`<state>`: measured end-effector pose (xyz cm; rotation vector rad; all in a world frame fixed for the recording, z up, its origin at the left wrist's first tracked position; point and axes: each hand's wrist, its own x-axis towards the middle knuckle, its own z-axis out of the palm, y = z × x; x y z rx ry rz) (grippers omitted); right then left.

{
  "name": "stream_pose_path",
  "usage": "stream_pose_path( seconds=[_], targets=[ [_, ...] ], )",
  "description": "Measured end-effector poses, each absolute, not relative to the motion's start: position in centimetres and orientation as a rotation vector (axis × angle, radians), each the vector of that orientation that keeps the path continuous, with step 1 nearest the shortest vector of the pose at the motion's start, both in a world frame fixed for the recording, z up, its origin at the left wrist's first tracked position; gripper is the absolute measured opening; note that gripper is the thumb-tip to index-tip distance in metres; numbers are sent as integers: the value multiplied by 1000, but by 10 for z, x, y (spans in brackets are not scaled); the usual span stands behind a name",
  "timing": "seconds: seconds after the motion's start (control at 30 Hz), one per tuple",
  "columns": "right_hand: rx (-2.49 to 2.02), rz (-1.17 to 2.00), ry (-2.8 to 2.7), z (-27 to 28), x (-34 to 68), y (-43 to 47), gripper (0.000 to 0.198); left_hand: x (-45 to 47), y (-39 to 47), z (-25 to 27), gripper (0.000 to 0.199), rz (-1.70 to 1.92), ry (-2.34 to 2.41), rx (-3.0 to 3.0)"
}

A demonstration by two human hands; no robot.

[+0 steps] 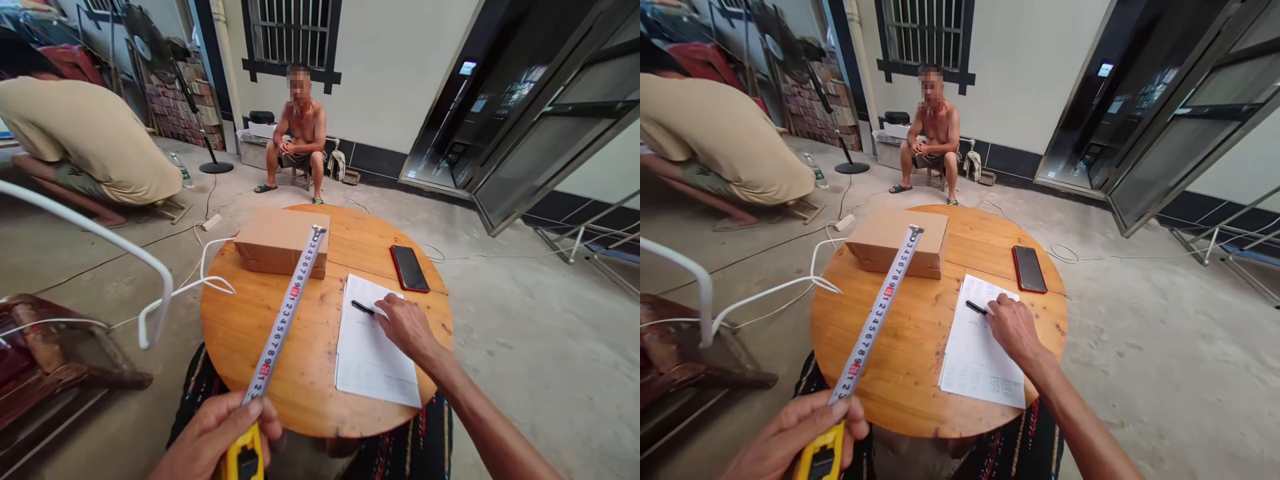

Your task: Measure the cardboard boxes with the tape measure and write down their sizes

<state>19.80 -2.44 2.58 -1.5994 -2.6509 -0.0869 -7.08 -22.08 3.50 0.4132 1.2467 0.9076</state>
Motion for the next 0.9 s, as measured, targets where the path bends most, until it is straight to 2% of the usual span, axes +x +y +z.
stream_pose_path(
  seconds=[0.1, 0.2, 0.27, 0.4, 0.53, 0.9],
  targets=[
    [-1657, -73, -2590, 15, 192, -27, 17, -50, -194, 45, 39, 899, 1269, 525],
    [-1724, -37, -2478, 22, 202, -26, 17, -32, -168, 43, 34, 950, 1244, 563],
    [-1740, 120, -2297, 33, 220, -27, 18, -23, -152, 37, 29, 997, 1206, 589],
    [-1516, 666, -1772, 52, 258, -35, 26, -8, -130, 24, 26, 1006, 1111, 567],
    [-1376, 996, -1551, 52, 273, -45, 27, 3, -120, 16, 23, 1002, 1068, 514],
    [-1174, 1359, -1289, 21, 230, -2, 30, 4, -117, 18, 23, 1020, 1135, 480]
  ],
)
